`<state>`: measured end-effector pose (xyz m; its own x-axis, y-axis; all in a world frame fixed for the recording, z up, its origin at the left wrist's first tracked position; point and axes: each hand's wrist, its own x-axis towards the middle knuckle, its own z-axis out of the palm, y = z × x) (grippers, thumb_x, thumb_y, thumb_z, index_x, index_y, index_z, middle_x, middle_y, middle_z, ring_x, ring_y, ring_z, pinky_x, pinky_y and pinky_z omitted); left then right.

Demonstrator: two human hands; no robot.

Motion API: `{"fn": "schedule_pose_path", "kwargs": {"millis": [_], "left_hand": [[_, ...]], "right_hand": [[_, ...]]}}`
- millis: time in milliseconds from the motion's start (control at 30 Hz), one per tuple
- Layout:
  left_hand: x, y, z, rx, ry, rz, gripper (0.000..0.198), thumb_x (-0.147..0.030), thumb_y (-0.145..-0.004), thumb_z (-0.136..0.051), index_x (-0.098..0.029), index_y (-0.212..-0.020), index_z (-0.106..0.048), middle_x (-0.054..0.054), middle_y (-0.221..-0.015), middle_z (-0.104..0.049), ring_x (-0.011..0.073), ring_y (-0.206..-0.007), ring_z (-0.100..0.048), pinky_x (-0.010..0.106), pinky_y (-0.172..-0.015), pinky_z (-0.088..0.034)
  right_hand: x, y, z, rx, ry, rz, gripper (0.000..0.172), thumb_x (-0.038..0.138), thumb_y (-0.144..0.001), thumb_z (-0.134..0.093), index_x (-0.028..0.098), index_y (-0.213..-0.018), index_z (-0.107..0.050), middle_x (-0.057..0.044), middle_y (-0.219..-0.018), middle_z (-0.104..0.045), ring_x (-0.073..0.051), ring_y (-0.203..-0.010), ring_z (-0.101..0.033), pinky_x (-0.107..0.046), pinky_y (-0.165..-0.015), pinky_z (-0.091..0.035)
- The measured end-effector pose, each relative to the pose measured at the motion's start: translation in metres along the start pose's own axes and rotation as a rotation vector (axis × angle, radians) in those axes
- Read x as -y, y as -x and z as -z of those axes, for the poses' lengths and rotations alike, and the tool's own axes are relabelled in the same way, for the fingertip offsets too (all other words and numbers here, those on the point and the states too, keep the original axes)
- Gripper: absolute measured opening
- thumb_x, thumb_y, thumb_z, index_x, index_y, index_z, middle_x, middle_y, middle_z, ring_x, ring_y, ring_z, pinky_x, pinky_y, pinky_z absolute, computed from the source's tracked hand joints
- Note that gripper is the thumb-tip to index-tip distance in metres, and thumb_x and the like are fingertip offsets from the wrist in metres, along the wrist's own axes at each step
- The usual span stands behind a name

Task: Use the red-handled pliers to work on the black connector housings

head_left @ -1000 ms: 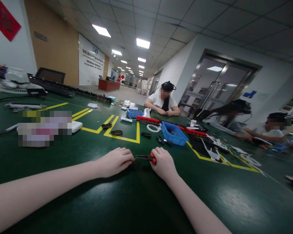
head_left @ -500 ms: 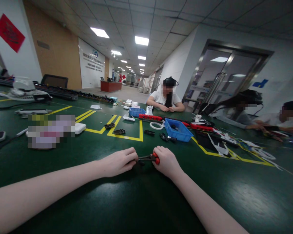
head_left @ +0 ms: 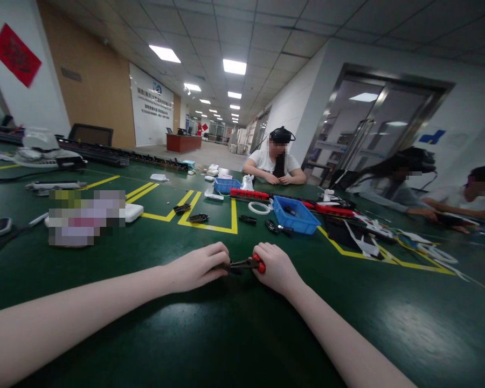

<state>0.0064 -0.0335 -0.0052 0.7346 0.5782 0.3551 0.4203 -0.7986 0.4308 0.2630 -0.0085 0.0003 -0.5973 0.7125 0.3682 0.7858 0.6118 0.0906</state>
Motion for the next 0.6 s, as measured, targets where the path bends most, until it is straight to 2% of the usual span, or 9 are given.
{"fn": "schedule_pose_path", "kwargs": {"millis": [367, 600], "left_hand": [[0.0016, -0.0014, -0.0001, -0.002, 0.044, -0.007, 0.012, -0.017, -0.094, -0.052, -0.019, -0.105, -0.053, 0.008, -0.123, -0.052, 0.0205, -0.109, -0.056, 0.035, -0.094, -0.049], [0.0046, -0.0022, -0.0029, 0.034, 0.063, 0.073, 0.009, -0.018, -0.09, -0.057, -0.019, -0.099, -0.056, 0.006, -0.111, -0.057, 0.0196, -0.099, -0.058, 0.034, -0.089, -0.05]], "right_hand": [[-0.0005, 0.0006, -0.0022, -0.027, 0.028, 0.046, 0.008, 0.017, -0.08, -0.058, 0.02, -0.076, -0.052, -0.003, -0.079, -0.06, -0.016, -0.071, -0.05, -0.029, -0.067, -0.036], [-0.0023, -0.0003, -0.0037, -0.068, 0.04, 0.011, 0.008, 0.018, -0.076, -0.06, 0.019, -0.078, -0.053, -0.004, -0.081, -0.06, -0.018, -0.075, -0.05, -0.029, -0.07, -0.036]]}}
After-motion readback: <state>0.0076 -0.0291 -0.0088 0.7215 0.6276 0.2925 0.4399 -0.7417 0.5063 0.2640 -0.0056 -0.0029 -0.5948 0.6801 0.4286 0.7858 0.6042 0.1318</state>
